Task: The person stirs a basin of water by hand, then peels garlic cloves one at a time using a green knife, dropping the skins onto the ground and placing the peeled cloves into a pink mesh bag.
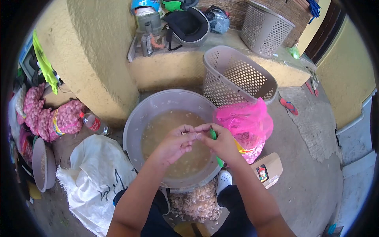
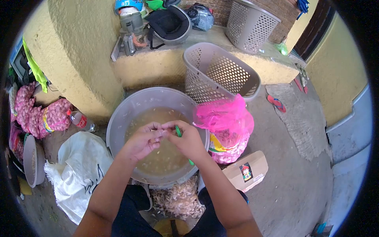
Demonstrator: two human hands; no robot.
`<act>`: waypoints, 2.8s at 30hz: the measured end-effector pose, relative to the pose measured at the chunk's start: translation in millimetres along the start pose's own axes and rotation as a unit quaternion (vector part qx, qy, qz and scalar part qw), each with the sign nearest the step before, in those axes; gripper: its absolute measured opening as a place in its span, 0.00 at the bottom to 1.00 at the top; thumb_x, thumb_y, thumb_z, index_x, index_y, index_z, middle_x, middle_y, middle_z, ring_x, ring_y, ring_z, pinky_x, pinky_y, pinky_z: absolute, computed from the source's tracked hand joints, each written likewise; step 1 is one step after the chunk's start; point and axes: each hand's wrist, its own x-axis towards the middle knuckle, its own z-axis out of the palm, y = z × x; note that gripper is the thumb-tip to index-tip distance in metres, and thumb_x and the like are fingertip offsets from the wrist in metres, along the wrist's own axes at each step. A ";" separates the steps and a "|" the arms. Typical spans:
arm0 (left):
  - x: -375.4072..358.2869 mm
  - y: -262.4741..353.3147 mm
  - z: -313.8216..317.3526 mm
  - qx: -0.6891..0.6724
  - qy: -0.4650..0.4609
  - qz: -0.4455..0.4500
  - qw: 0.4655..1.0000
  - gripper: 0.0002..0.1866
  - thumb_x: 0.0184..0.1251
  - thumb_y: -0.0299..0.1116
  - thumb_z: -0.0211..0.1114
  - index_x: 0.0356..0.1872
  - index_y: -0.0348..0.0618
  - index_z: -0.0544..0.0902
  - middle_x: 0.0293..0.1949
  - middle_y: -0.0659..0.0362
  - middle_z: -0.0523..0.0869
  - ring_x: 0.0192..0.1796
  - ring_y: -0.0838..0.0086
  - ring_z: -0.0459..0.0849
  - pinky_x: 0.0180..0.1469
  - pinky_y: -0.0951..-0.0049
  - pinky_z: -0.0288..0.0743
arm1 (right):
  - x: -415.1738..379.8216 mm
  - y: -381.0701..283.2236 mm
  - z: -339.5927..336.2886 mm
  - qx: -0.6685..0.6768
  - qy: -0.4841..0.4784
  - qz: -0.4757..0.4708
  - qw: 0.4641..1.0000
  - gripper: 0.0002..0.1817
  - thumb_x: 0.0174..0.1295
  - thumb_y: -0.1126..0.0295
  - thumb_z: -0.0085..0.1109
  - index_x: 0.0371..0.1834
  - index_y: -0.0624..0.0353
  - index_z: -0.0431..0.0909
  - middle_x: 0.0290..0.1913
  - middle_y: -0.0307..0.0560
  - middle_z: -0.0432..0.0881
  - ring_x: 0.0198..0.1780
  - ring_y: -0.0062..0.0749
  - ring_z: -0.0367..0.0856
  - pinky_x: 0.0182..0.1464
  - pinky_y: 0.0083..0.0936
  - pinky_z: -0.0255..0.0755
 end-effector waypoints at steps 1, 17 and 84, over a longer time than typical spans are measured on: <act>-0.3 0.8 1.3 -0.011 0.005 -0.001 1.000 0.03 0.59 0.27 0.58 0.33 0.44 0.73 0.28 0.64 0.75 0.25 0.84 0.69 0.24 0.85 0.62 | 1.2 2.1 0.3 0.003 0.012 0.013 1.000 0.11 0.53 0.71 0.58 0.38 0.63 0.77 0.30 0.40 0.80 0.27 0.18 0.73 0.32 0.18 0.68; -0.2 3.9 -3.7 -0.066 -0.012 0.000 0.998 0.09 0.65 0.39 0.49 0.37 0.47 0.72 0.29 0.64 0.73 0.28 0.78 0.72 0.27 0.82 0.67 | -1.1 15.0 15.5 -0.153 0.039 -0.147 0.976 0.11 0.48 0.70 0.62 0.35 0.61 0.77 0.31 0.49 0.76 0.34 0.42 0.77 0.38 0.29 0.69; 6.1 7.3 -18.6 -0.097 0.010 0.013 0.995 0.14 0.58 0.21 0.57 0.44 0.33 0.67 0.42 0.51 0.76 0.48 0.65 0.78 0.51 0.77 0.75 | 7.0 40.2 -14.9 -0.336 -0.181 0.047 0.923 0.23 0.58 0.56 0.51 0.40 0.70 0.70 0.31 0.54 0.77 0.37 0.40 0.79 0.41 0.29 0.70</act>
